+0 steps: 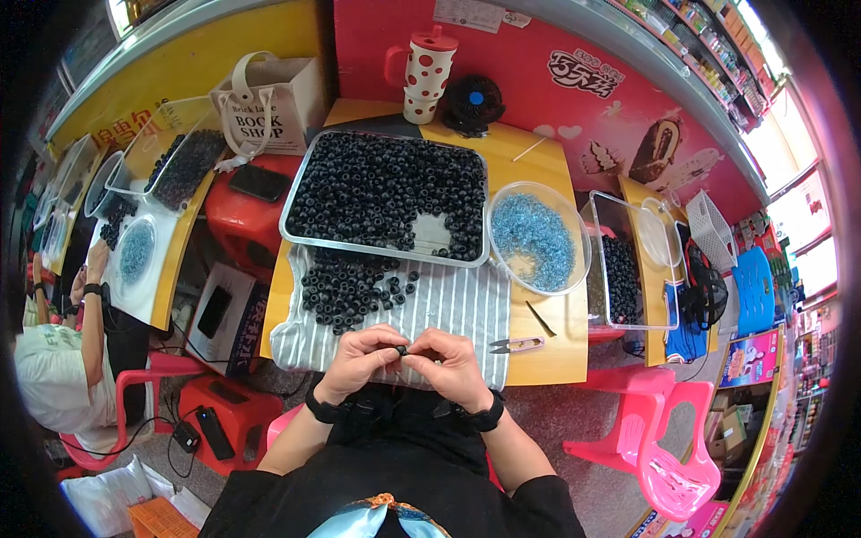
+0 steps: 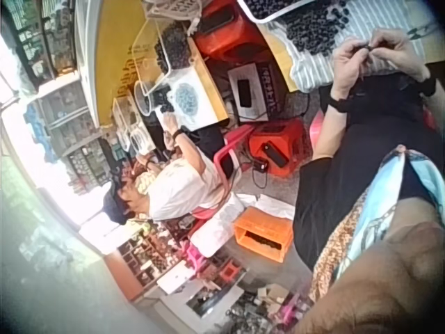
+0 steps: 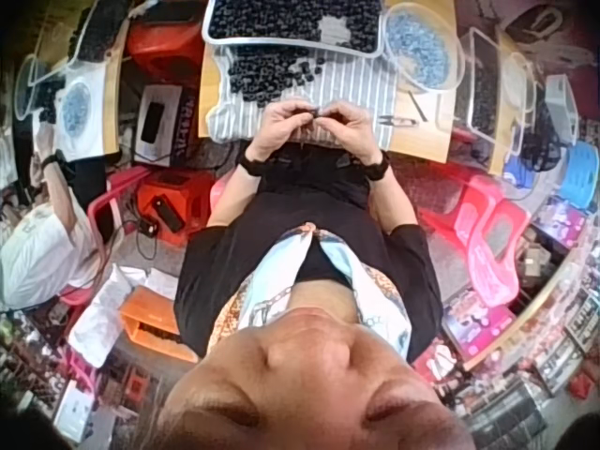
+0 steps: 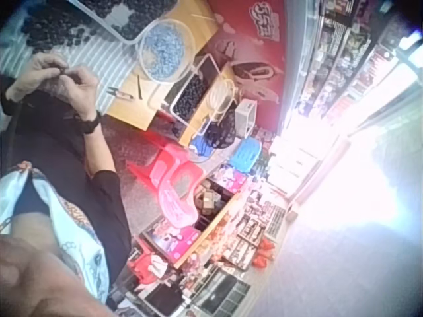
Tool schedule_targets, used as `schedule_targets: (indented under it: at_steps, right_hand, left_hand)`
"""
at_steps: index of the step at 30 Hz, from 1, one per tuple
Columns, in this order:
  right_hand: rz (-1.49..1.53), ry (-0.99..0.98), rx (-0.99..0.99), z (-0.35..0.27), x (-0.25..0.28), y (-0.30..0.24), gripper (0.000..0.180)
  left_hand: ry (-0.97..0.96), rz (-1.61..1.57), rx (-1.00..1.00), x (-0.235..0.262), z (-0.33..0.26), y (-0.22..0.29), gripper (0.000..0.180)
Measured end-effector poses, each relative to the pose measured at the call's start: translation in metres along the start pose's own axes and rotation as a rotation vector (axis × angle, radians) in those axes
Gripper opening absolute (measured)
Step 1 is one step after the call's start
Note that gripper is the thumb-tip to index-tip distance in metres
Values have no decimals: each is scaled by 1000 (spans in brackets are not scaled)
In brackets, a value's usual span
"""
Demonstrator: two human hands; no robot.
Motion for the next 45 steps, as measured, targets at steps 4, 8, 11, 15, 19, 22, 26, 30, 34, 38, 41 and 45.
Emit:
schedule_targets:
  at_steps: [4, 8, 11, 15, 19, 22, 26, 30, 34, 38, 41, 45]
  right_hand:
    - [-31, -9, 10, 1, -2, 0, 9]
    - [-30, -38, -30, 1, -3, 1, 10]
    - [12, -50, -28, -1, -4, 3, 10]
    - [82, -15, -9, -3, -2, 8, 11]
    - [83, -16, -6, -1, -3, 7, 10]
    - [80, -15, -15, 0, -5, 5, 9]
    - [44, -15, -30, 1, -6, 5, 9]
    - [13, -26, -58, 0, -5, 4, 9]
    - [-3, 2, -10, 1, -4, 0, 9]
    - [-16, 20, -8, 1, -4, -6, 9]
    - [-38, 20, 6, 0, -4, -8, 9]
    - [-71, 23, 20, 0, -4, -11, 8]
  left_hand:
    - [-6, 10, -21, 0, 0, 2, 19]
    - [21, -61, 24, 4, -1, -3, 23]
    - [57, -216, 81, 8, -2, -9, 25]
    - [44, -284, 60, 10, -1, -13, 24]
    - [41, -271, 72, 9, -1, -11, 24]
    - [43, -240, 75, 9, -2, -12, 24]
    - [36, -225, 69, 7, -2, -11, 25]
    - [21, -196, 95, 6, -2, -10, 26]
    - [22, -207, 91, 6, -2, -10, 28]
    - [32, -229, 80, 5, 0, -8, 29]
    - [41, -213, 82, 5, -2, -9, 30]
    - [39, -226, 77, 5, -2, -8, 29]
Point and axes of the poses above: each hand's wrist, its own z-axis towards the middle knuckle, its own x-axis out of the back of the hand, y = z × x, the point moved 9 cm from there along z, towards the middle knuckle, and after that the axes turned 4 degrees about -z, right-handed, at the moved point
